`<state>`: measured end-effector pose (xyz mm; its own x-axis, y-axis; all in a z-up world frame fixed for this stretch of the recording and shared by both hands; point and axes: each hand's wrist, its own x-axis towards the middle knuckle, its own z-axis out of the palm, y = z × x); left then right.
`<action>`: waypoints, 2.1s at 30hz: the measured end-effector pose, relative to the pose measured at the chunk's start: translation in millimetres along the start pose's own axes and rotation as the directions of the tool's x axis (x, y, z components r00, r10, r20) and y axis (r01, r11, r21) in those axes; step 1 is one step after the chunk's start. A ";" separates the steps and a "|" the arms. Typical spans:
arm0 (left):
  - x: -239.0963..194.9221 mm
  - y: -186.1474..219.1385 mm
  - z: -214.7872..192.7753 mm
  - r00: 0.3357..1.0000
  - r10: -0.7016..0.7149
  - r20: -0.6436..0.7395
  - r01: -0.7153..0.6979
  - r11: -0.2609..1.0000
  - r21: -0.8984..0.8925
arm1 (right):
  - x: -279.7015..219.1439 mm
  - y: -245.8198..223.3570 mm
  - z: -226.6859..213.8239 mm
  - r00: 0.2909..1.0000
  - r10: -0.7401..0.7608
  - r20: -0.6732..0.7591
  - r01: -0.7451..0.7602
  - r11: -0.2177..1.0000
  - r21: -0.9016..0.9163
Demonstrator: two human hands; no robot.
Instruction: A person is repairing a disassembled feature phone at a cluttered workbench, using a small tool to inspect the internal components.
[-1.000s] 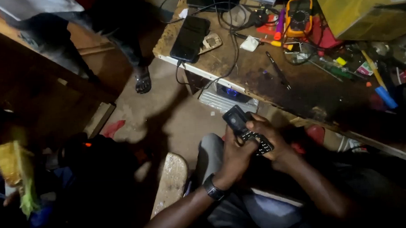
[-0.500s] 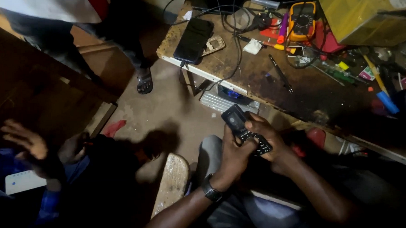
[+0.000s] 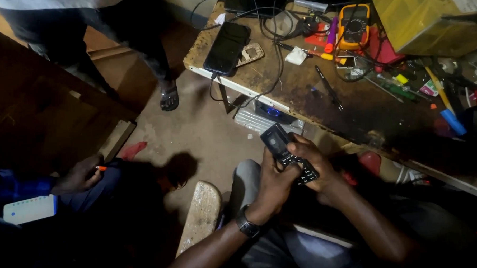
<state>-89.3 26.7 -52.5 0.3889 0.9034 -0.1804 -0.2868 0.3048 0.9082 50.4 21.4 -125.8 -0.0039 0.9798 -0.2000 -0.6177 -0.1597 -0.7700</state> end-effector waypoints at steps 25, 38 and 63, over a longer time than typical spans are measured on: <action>6.5 -14.0 6.4 0.997 -0.062 -0.039 0.061 0.998 -0.035 | -2.8 -0.1 -18.2 1.000 -0.001 0.015 0.002 0.999 -0.044; 3.2 -11.9 7.2 0.998 -0.053 -0.034 0.051 0.997 -0.061 | -2.6 11.2 -40.4 0.999 0.033 0.034 -0.032 0.999 -0.007; -0.3 -21.8 0.2 1.000 -0.029 -0.003 0.028 0.998 -0.063 | -11.3 11.9 -21.6 1.000 0.008 0.005 -0.008 1.000 0.024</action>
<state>-83.0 19.7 -72.2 0.3941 0.8953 -0.2076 -0.3305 0.3488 0.8770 60.2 5.8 -145.7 -0.0128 0.9790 -0.2034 -0.6363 -0.1648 -0.7536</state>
